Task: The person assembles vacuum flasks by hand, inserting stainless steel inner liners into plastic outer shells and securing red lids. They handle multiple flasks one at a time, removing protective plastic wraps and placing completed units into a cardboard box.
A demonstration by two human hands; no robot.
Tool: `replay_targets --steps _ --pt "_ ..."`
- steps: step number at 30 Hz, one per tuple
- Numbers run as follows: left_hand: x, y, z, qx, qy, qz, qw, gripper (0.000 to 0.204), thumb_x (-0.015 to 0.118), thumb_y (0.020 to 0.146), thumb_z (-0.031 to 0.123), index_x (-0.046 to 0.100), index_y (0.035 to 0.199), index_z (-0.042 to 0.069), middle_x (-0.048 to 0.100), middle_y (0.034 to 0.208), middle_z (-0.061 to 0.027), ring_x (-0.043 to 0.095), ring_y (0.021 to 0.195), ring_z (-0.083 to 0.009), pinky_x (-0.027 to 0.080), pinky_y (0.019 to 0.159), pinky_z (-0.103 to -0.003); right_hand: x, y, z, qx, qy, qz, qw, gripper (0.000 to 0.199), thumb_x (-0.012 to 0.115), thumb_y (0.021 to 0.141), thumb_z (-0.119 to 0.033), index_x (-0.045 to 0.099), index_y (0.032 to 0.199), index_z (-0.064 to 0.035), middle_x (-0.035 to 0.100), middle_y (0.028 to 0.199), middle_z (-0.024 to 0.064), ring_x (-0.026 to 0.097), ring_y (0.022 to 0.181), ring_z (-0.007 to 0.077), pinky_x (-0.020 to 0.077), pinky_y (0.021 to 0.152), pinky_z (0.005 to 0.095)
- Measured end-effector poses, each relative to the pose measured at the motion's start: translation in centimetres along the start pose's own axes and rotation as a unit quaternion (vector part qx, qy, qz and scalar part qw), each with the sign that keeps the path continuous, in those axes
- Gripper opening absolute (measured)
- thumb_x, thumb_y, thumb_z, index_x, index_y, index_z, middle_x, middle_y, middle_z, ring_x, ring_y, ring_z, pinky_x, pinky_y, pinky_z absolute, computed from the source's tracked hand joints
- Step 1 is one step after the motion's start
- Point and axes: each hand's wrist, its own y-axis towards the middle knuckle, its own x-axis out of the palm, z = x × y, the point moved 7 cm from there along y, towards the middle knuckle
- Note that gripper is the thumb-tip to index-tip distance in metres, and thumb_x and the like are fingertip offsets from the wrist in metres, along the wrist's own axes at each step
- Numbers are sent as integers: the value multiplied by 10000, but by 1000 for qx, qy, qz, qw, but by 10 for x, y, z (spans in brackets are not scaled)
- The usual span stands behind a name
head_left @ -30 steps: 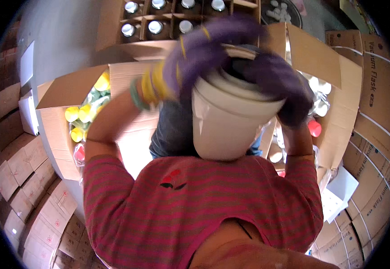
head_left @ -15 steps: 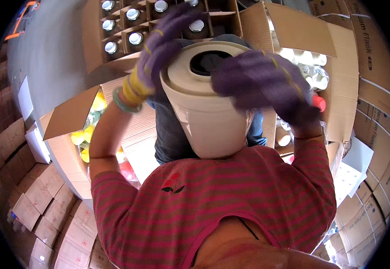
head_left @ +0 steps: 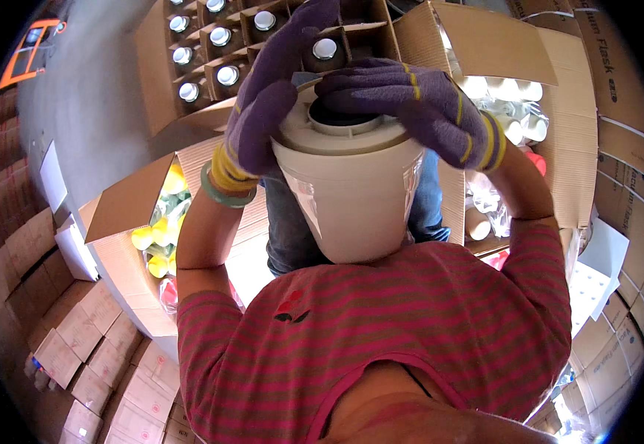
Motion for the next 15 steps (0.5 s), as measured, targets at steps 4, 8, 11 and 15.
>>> replay_targets --steps 4,8,11,15 --pt "13 9 8 -27 -68 65 995 638 486 876 238 333 1440 -17 406 1442 -198 393 1341 -299 289 1113 -379 -7 4 4 115 3 -62 991 284 548 950 -157 638 1189 -35 652 1169 150 633 1058 267 494 930 335" --pt "27 -14 10 -108 -1 160 981 475 503 867 140 423 1317 13 507 1219 -127 497 1112 -217 374 994 -351 -23 35 -4 150 -107 -226 956 324 732 817 -130 655 1126 -70 676 1034 78 648 915 178 540 788 288" --pt "49 -17 28 -100 26 152 983 549 459 854 141 401 1374 -21 475 1349 -178 503 1222 -305 343 1085 -392 -25 30 -11 292 -56 -242 924 426 743 798 -130 613 1200 -76 677 998 83 653 868 184 540 738 310" --pt "62 -29 35 -31 -25 228 973 484 495 842 -2 347 1302 28 498 1173 -118 496 954 -155 414 890 -307 -14 47 -49 244 -196 -312 897 420 739 812 -203 596 1190 -90 667 881 66 640 781 173 529 618 327"
